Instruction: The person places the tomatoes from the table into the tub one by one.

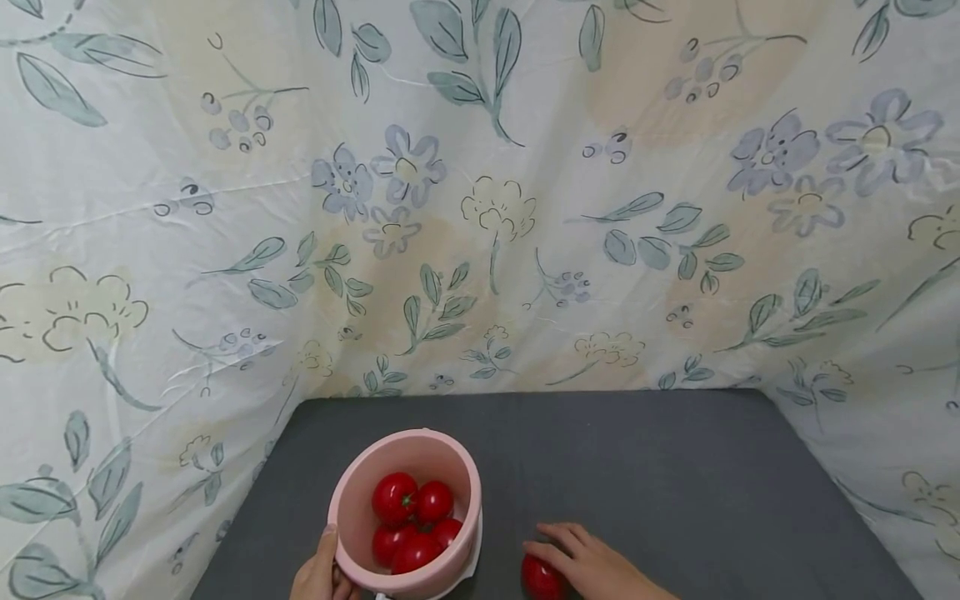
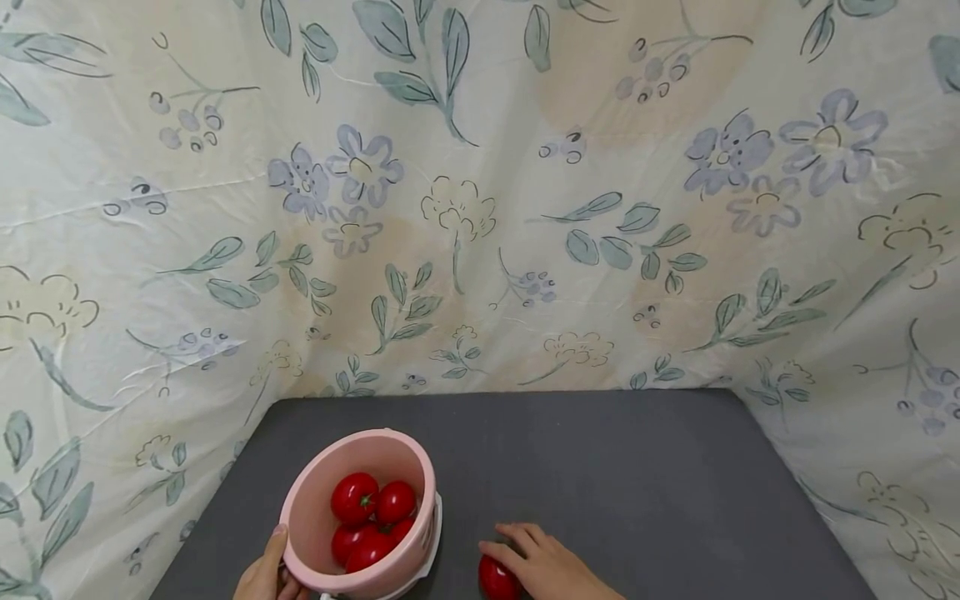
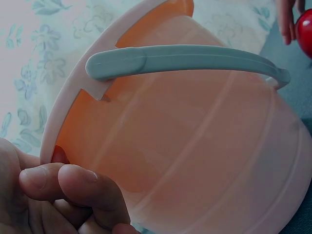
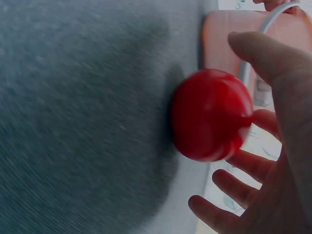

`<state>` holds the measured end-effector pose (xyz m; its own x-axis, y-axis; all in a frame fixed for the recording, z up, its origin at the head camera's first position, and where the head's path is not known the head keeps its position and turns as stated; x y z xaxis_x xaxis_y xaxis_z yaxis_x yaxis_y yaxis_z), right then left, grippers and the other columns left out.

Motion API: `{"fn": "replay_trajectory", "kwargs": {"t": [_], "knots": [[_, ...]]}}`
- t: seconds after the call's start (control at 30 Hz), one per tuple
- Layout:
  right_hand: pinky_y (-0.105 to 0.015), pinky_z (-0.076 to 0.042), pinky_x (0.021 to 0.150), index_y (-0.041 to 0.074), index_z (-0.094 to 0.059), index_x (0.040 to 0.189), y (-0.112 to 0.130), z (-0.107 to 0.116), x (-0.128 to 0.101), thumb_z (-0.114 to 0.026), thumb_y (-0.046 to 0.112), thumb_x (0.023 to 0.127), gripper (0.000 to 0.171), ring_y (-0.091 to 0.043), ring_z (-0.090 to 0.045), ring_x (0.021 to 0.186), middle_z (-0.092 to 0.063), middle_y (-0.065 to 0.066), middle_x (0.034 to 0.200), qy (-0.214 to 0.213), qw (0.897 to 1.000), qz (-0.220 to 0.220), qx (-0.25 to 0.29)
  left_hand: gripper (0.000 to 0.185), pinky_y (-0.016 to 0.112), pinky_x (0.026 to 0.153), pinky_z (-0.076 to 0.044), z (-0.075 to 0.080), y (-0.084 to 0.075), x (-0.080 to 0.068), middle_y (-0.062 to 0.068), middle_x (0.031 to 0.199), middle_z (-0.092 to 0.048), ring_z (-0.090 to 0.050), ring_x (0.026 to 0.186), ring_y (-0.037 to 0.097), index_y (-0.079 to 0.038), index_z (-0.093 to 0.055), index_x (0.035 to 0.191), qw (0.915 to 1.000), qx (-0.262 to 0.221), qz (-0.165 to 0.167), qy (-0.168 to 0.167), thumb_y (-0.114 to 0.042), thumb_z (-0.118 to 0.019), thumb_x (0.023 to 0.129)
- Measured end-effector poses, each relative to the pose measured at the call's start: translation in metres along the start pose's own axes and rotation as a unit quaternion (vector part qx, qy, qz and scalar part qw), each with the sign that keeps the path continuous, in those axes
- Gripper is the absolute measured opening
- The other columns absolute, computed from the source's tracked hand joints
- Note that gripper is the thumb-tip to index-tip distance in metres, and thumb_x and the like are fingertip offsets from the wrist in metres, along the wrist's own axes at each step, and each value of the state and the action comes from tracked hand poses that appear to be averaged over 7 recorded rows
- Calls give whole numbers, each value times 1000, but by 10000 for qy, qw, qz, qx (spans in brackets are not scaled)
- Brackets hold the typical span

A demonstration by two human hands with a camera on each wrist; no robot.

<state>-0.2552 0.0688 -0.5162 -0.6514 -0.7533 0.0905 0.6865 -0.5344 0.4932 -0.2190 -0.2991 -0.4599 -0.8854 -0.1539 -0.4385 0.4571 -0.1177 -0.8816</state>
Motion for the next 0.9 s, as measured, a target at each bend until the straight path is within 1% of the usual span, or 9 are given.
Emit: {"fn": "replay_trajectory", "kwargs": {"t": [0.2, 0.3, 0.5, 0.63, 0.8, 0.9], "knots": [[-33, -59, 80, 30, -40, 153, -5, -13, 0, -59, 65, 93, 72, -23, -53, 123, -50, -7, 146, 239, 9974, -353, 582, 76, 23, 45, -36, -1, -2, 0, -1, 48, -46, -40, 44, 10, -16, -41, 53, 9999, 87, -81, 54, -64, -11, 104], [-33, -59, 80, 33, -39, 153, -7, -19, 1, -59, 67, 92, 73, -21, -53, 121, -48, -4, 146, 291, 9956, -525, 721, 76, 23, 45, -36, -2, -2, 0, -1, 48, -46, -40, 44, 10, -16, -41, 53, 9999, 61, -96, 82, -64, -11, 105], [-32, -58, 80, 32, -45, 149, -6, -28, 6, -61, 66, 91, 69, -21, -56, 117, -51, -6, 141, -63, 9964, -535, 658, 76, 23, 45, -36, -1, -2, 1, 0, 48, -47, -41, 43, 11, -15, -41, 53, 9999, -17, -130, 107, -60, -11, 106], [-29, -57, 79, 30, -48, 145, -6, -30, 10, -66, 61, 91, 65, -19, -56, 115, -51, -7, 138, -244, 9931, -663, 933, 76, 23, 45, -36, 0, -1, 0, 0, 49, -49, -41, 44, 10, -15, -41, 53, 9998, 9, -135, 151, -63, -11, 104], [-23, -56, 76, 18, -52, 142, -5, -22, 14, -72, 46, 93, 60, -16, -56, 112, -53, -9, 133, -584, 9915, -494, 1057, 79, 23, 46, -36, 1, -1, -1, -1, 50, -50, -41, 44, 10, -16, -41, 53, 9997, 30, -147, 214, -73, -12, 100], [-21, -54, 75, 17, -51, 143, -7, -12, 14, -73, 42, 93, 60, -11, -54, 114, -51, -5, 134, -530, 9871, -688, 1342, 79, 23, 46, -36, 1, -1, -2, 0, 50, -50, -41, 44, 9, -16, -41, 52, 9997, 29, -155, 200, -71, -12, 101]]}}
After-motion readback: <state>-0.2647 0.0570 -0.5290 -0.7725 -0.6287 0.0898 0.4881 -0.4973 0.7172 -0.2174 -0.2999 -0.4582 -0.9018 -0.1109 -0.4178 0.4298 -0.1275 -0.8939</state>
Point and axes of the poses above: each hand's wrist, its own x-axis towards the middle knuckle, its own z-axis out of the back of the hand, y = z × x, the point moved 4 cm from there along x, towards the middle knuckle
